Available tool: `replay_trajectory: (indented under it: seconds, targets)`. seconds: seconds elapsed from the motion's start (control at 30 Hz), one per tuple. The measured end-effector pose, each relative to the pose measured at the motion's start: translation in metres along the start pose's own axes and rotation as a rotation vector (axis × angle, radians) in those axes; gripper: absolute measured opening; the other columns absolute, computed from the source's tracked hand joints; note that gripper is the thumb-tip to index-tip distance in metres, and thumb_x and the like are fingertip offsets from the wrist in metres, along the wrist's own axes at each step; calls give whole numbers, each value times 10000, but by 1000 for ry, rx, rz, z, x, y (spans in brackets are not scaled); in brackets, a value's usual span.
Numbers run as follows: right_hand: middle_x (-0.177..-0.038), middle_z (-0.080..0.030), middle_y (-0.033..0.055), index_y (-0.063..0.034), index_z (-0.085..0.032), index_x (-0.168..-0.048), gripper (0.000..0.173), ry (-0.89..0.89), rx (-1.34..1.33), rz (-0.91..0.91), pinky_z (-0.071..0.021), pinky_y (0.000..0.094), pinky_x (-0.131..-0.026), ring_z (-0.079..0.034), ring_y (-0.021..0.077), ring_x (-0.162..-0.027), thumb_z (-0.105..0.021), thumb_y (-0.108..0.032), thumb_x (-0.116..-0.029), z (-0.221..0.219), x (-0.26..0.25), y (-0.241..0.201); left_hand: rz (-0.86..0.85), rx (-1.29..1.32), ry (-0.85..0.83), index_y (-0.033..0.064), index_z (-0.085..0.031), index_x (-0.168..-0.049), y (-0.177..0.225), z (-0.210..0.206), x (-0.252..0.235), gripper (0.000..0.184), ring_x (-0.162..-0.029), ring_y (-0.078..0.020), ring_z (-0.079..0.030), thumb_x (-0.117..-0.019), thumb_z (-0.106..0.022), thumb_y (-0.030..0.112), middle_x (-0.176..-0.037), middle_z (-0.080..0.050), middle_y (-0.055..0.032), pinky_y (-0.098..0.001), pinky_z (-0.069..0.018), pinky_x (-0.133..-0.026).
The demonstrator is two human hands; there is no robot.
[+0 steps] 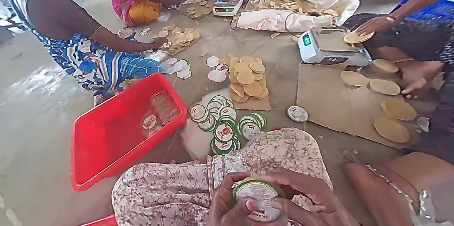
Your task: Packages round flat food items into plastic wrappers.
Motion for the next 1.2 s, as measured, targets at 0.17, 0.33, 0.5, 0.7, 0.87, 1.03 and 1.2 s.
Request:
replay_trajectory:
  seconds: [0.17, 0.33, 0.5, 0.7, 0.87, 1.03, 1.2]
  targets:
    - [-1119, -737, 92, -51, -688, -1289, 355, -45, 52, -84, -615, 279, -750, -715, 97, -866, -678, -93, -937, 4, 7, 9, 1, -77, 96, -29, -598, -1286, -8, 1, 4, 287, -907, -85, -708, -1009, -574, 39, -1008, -751, -32, -302, -583, -859]
    - [-1070, -756, 73, -21, -732, -1179, 240, -18, 34, -107, -581, 245, -824, -703, 55, -916, -646, -158, -1002, -12, 6, 13, 13, -316, 8, -89, -518, -1390, -9, -13, 1, 427, -760, -55, -669, -992, -593, 44, -911, -739, -60, -277, -569, -739]
    - [-951, -756, 112, -15, -748, -1140, 210, -53, 152, -86, -575, 257, -746, -698, 92, -786, -607, -105, -1015, -6, 6, 10, 3, -413, -18, -86, -447, -1461, -7, -13, -3, 503, -644, -28, -607, -999, -590, 48, -802, -718, -51, -238, -522, -639]
    - [-903, -740, 133, -62, -764, -1109, 213, -114, 348, -68, -580, 404, -687, -720, 233, -787, -589, -159, -1035, -14, 9, 19, 16, -500, -6, -109, -502, -1409, -17, -19, -3, 468, -786, -106, -709, -975, -621, 20, -945, -756, -126, -311, -589, -785]
    - [-885, -710, 124, -18, -597, -1363, 416, -2, 249, -142, -575, 366, -625, -668, 171, -684, -617, -263, -1028, -15, 8, 17, -14, -374, 93, -92, -450, -1433, -5, -10, -9, 539, -767, -68, -700, -939, -647, -8, -910, -755, -47, -272, -588, -752]
    - [-945, -749, 123, 33, -737, -1084, 174, -33, 65, -95, -574, 240, -737, -693, 81, -789, -639, -78, -992, -18, 13, 22, 26, -392, 72, -89, -470, -1417, -8, -8, -8, 520, -789, -85, -725, -933, -646, -22, -927, -771, -63, -289, -599, -769]
    - [-934, -744, 109, -24, -709, -1169, 245, -172, 140, -173, -582, 353, -722, -705, 156, -790, -638, -193, -1008, -18, 14, 27, 35, -403, 60, -89, -532, -1374, -18, -6, -2, 453, -782, -71, -714, -942, -644, -12, -914, -768, -63, -280, -590, -777]
Point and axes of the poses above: each hand's wrist, its own x-axis away from the middle knuckle, its own z-axis out of the back of the hand, y = z × x, the point moved 2 cm from there along -x, towards the middle knuckle
